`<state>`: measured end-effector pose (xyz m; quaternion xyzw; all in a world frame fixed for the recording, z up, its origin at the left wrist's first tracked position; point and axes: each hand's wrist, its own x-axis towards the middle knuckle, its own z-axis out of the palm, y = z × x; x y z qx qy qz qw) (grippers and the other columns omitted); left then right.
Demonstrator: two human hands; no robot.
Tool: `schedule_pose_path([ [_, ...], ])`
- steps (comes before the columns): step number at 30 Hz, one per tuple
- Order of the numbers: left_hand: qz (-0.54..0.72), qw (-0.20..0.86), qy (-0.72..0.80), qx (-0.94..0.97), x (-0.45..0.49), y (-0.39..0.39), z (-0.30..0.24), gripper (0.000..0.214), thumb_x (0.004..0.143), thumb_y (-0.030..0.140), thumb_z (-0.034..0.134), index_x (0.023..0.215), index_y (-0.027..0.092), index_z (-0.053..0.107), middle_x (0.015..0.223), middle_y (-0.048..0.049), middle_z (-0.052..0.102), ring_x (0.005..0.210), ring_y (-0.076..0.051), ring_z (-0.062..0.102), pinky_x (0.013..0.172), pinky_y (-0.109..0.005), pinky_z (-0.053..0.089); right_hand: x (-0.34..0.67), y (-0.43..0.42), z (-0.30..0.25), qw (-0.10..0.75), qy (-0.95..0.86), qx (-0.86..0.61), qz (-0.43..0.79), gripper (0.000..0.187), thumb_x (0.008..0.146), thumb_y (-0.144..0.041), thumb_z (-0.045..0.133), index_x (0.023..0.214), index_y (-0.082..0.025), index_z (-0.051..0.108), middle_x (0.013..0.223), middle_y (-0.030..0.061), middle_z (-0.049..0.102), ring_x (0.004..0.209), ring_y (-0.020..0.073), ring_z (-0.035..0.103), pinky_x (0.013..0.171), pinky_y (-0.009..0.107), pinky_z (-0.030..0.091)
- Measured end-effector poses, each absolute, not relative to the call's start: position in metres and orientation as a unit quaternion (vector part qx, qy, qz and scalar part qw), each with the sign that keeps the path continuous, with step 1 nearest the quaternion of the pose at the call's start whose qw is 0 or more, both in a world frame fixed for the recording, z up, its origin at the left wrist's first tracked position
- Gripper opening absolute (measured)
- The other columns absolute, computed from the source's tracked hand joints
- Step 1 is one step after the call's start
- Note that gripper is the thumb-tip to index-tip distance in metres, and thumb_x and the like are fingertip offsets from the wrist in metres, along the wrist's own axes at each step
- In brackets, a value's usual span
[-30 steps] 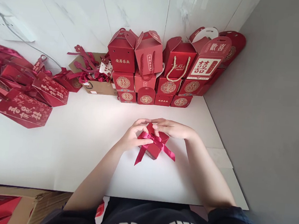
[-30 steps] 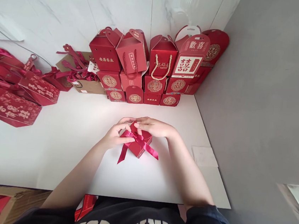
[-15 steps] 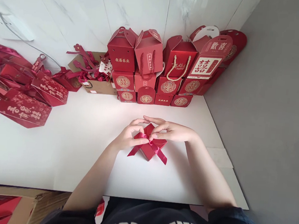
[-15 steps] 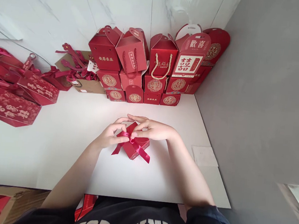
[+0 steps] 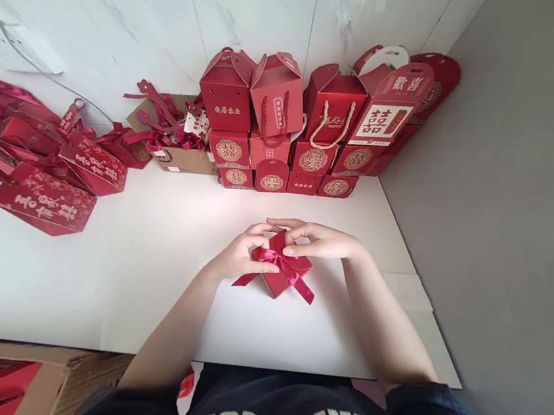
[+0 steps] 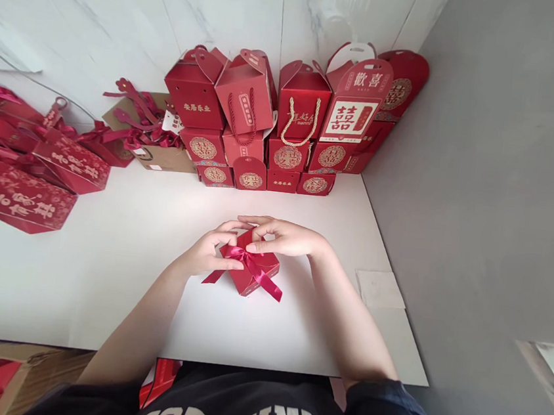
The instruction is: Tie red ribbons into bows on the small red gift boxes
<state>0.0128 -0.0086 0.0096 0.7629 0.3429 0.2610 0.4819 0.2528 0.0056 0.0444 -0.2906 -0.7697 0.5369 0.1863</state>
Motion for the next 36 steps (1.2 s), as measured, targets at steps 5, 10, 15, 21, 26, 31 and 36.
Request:
schedule_pose_path([
  [5, 0.247, 0.486, 0.356, 0.759, 0.010, -0.008, 0.008, 0.021, 0.071, 0.036, 0.081, 0.071, 0.022, 0.066, 0.139, -0.0075, 0.050, 0.137, -0.030, 0.043, 0.111, -0.049, 0.039, 0.252, 0.007, 0.043, 0.181, -0.774, -0.280, 0.539, 0.027, 0.089, -0.042, 0.064, 0.071, -0.021, 0.069, 0.146, 0.0022, 0.051, 0.144, 0.0254, 0.034, 0.115, 0.044, 0.031],
  [10, 0.240, 0.503, 0.350, 0.753, 0.009, -0.008, 0.009, 0.022, 0.070, 0.037, 0.081, 0.073, 0.021, 0.066, 0.139, -0.0085, 0.049, 0.136, -0.031, 0.043, 0.112, -0.049, 0.038, 0.259, 0.007, 0.041, 0.160, -0.781, -0.277, 0.536, 0.018, 0.086, -0.041, 0.068, 0.083, -0.026, 0.076, 0.146, 0.0006, 0.051, 0.146, 0.0251, 0.031, 0.116, 0.042, 0.030],
  [15, 0.219, 0.513, 0.352, 0.752, 0.008, -0.006, 0.010, 0.027, 0.069, 0.037, 0.082, 0.070, 0.019, 0.063, 0.140, -0.0090, 0.048, 0.136, -0.030, 0.043, 0.113, -0.047, 0.036, 0.265, 0.009, 0.033, 0.135, -0.780, -0.259, 0.553, 0.018, 0.082, -0.044, 0.071, 0.090, -0.029, 0.078, 0.150, -0.0020, 0.046, 0.147, 0.0241, 0.028, 0.117, 0.037, 0.029],
  [21, 0.209, 0.526, 0.335, 0.753, 0.005, -0.001, 0.010, 0.035, 0.067, 0.036, 0.083, 0.065, 0.017, 0.053, 0.141, -0.0092, 0.048, 0.138, -0.030, 0.040, 0.115, -0.046, 0.032, 0.257, -0.007, 0.014, 0.246, -0.690, -0.281, 0.620, 0.028, 0.088, -0.044, 0.065, 0.073, -0.021, 0.068, 0.150, 0.0027, 0.045, 0.145, 0.0237, 0.032, 0.116, 0.037, 0.028],
  [26, 0.218, 0.543, 0.324, 0.743, 0.006, -0.001, 0.007, 0.034, 0.068, 0.033, 0.083, 0.065, 0.017, 0.053, 0.140, -0.0093, 0.048, 0.137, -0.030, 0.042, 0.113, -0.045, 0.035, 0.249, -0.022, -0.003, 0.350, -0.644, -0.294, 0.613, 0.030, 0.089, -0.038, 0.066, 0.065, -0.020, 0.063, 0.147, 0.0050, 0.047, 0.141, 0.0239, 0.038, 0.113, 0.039, 0.032],
  [31, 0.232, 0.578, 0.311, 0.718, 0.007, 0.000, 0.001, 0.036, 0.068, 0.031, 0.083, 0.062, 0.016, 0.050, 0.140, -0.0104, 0.047, 0.138, -0.030, 0.040, 0.111, -0.045, 0.038, 0.241, -0.026, -0.011, 0.414, -0.603, -0.284, 0.620, 0.028, 0.088, -0.034, 0.067, 0.063, -0.021, 0.066, 0.144, 0.0050, 0.051, 0.140, 0.0255, 0.040, 0.112, 0.041, 0.033],
  [36, 0.250, 0.592, 0.304, 0.703, 0.009, 0.001, -0.003, 0.039, 0.066, 0.031, 0.084, 0.060, 0.016, 0.049, 0.135, -0.0114, 0.049, 0.138, -0.031, 0.039, 0.109, -0.043, 0.040, 0.231, -0.029, -0.022, 0.468, -0.521, -0.264, 0.663, 0.028, 0.084, -0.034, 0.071, 0.060, -0.020, 0.065, 0.145, 0.0030, 0.051, 0.135, 0.0282, 0.047, 0.111, 0.043, 0.036],
])
